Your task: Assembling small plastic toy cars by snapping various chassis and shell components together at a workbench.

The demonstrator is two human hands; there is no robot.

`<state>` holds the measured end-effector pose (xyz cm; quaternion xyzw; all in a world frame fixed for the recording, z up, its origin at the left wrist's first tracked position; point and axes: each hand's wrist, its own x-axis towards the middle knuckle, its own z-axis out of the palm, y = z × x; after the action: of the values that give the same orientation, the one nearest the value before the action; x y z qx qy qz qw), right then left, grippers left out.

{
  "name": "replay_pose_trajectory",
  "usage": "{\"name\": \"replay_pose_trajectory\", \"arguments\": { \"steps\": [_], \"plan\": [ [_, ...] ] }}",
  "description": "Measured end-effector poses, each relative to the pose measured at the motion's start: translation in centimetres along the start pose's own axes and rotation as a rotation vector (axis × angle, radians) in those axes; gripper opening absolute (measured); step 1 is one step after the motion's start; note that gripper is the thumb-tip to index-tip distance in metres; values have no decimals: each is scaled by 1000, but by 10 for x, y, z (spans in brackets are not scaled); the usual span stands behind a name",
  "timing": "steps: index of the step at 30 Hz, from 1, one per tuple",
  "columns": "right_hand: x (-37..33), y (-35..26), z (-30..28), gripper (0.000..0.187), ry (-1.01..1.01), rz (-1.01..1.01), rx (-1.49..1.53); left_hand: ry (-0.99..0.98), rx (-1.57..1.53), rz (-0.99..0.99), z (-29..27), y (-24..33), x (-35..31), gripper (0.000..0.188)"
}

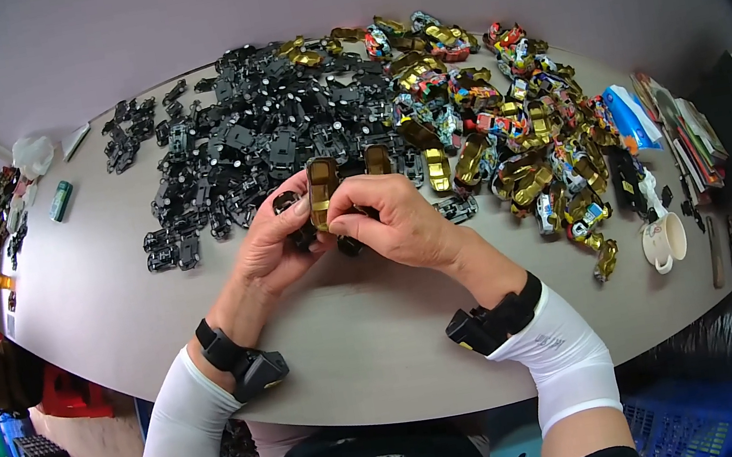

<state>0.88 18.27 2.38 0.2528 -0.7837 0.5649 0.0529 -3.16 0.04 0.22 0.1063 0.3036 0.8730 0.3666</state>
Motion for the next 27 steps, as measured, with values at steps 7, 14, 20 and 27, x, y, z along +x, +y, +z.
{"name": "replay_pose_trajectory", "arguments": {
  "steps": [7, 14, 20, 27],
  "plan": [
    [1, -15, 0, 7, -68, -25, -86, -59, 280, 19, 4, 6, -4, 52],
    [-3, -2, 9, 11, 21, 78, -40, 104, 308, 37, -2, -3, -3, 46],
    [-2, 1, 7, 12, 50, 495, 600, 160, 513, 177, -1, -5, -2, 39],
    [-1, -8, 2, 14, 32, 418, 409, 141, 526, -22, 3, -2, -5, 39]
  ]
}}
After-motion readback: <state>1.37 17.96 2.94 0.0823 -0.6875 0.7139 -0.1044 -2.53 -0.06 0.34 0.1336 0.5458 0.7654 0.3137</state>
